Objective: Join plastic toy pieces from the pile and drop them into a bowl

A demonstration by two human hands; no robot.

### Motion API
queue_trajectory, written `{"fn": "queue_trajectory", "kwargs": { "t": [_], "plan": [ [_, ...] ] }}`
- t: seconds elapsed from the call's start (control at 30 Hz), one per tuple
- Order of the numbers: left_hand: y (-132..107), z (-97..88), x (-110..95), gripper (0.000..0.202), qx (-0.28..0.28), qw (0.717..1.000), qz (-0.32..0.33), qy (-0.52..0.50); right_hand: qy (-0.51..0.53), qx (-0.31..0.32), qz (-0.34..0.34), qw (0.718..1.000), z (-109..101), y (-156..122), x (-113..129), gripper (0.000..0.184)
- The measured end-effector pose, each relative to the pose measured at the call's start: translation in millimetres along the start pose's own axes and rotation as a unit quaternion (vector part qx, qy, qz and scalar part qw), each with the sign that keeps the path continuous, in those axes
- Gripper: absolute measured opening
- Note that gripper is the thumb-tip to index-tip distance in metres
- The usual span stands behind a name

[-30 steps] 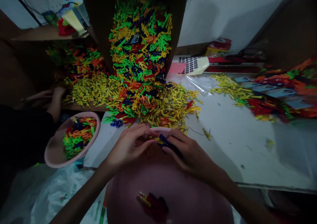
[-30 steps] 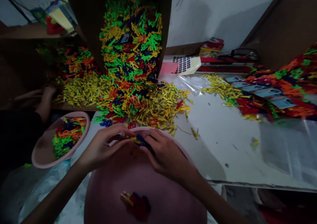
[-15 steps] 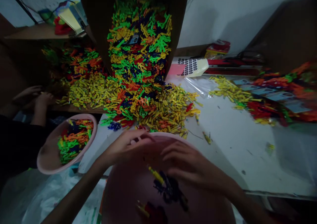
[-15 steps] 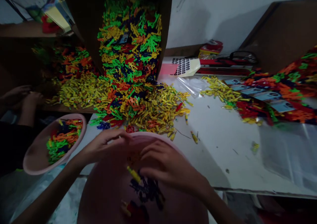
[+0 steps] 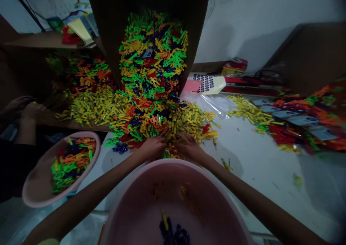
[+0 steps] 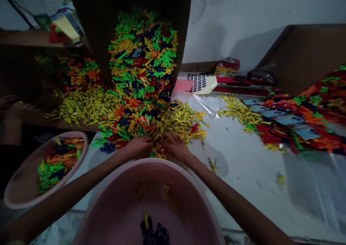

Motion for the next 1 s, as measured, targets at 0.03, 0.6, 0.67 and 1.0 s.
{"fn": "queue_trajectory", "kwargs": {
  "t": [0.03,0.6,0.67,1.0],
  "plan": [
    [-3,-4.0,0,0.008,-0.026,0.998,-0.027,-0.045,0.036,-0.018,0.006,0.999,0,2,1,0.023],
    [-34,-96.4,-104,0.033,-0.353,0.820,-0.154,-0.424,0.403,0.019,0.198,0.893,-108,-32,101,0.033],
    [-37,-96.6,-110,0.032,-0.341,0.845,-0.155,-0.381,0.387,-0.006,0.209,0.898,-112,-37,106,0.029],
    [-45,-97.6,-125,0.022,-0.372,0.890,-0.110,-0.241,0.307,-0.089,0.171,0.932,-118,-48,127,0.024]
  ]
}}
Point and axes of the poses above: each hand's wrist, its own y-axis towards the middle knuckle, its own z-axis out of the palm, x = y × z, the point moved 1 cm from there along y, towards the middle knuckle, and after that the axes turned 10 degrees about z, right-handed, at the moved point
